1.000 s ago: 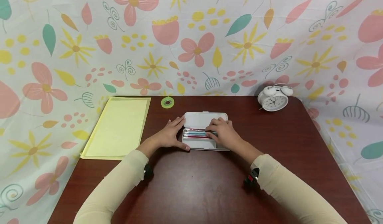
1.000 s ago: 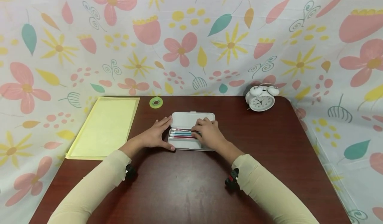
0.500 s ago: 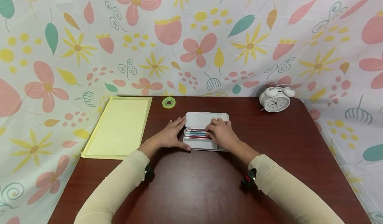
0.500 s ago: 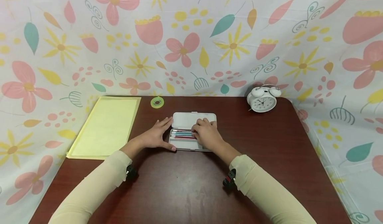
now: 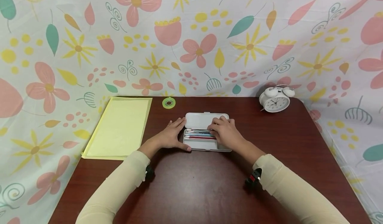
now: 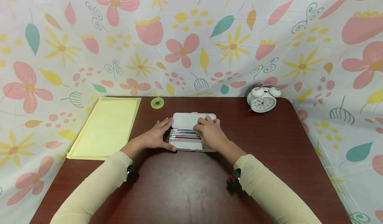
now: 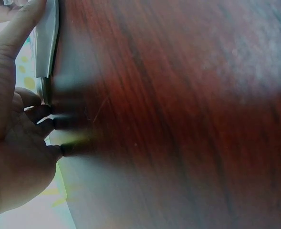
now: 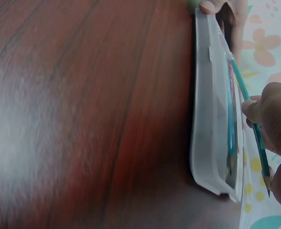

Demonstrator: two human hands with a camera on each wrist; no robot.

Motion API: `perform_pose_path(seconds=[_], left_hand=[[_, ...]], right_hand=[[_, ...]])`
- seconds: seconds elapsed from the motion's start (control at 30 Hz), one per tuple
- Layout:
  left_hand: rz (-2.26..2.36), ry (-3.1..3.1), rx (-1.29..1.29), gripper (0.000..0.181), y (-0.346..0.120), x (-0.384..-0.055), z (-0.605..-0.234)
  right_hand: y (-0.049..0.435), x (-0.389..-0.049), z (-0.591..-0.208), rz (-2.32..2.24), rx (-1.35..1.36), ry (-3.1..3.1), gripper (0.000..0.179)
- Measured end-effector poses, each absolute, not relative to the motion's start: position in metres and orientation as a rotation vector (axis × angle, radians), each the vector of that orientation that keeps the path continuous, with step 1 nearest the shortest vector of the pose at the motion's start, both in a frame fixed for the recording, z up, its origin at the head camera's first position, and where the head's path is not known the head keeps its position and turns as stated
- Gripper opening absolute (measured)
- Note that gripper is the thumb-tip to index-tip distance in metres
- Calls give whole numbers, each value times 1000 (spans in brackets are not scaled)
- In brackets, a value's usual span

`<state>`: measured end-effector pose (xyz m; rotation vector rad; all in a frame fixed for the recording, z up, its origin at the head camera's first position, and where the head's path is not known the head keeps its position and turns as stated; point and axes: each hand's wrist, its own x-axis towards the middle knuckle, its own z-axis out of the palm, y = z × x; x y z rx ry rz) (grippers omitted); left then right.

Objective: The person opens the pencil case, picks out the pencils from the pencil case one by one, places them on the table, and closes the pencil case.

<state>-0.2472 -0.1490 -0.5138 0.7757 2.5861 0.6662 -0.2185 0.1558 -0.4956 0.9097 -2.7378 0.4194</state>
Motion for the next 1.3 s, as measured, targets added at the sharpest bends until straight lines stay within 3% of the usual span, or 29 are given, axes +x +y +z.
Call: perform_pose_path(seconds=[0.33,0.93,1.3], left_hand=[[660,2587,769,140,-147,-244,-510],[753,2532,762,148,-149,-246,-518],[717,2546,749,143,-147,-244,-514]], right_hand=[[198,-218,-489,417,801,-2831,9],[328,-218,-499,496,541,-2864,7],[341,-220,-508,596,471,-2941,6]])
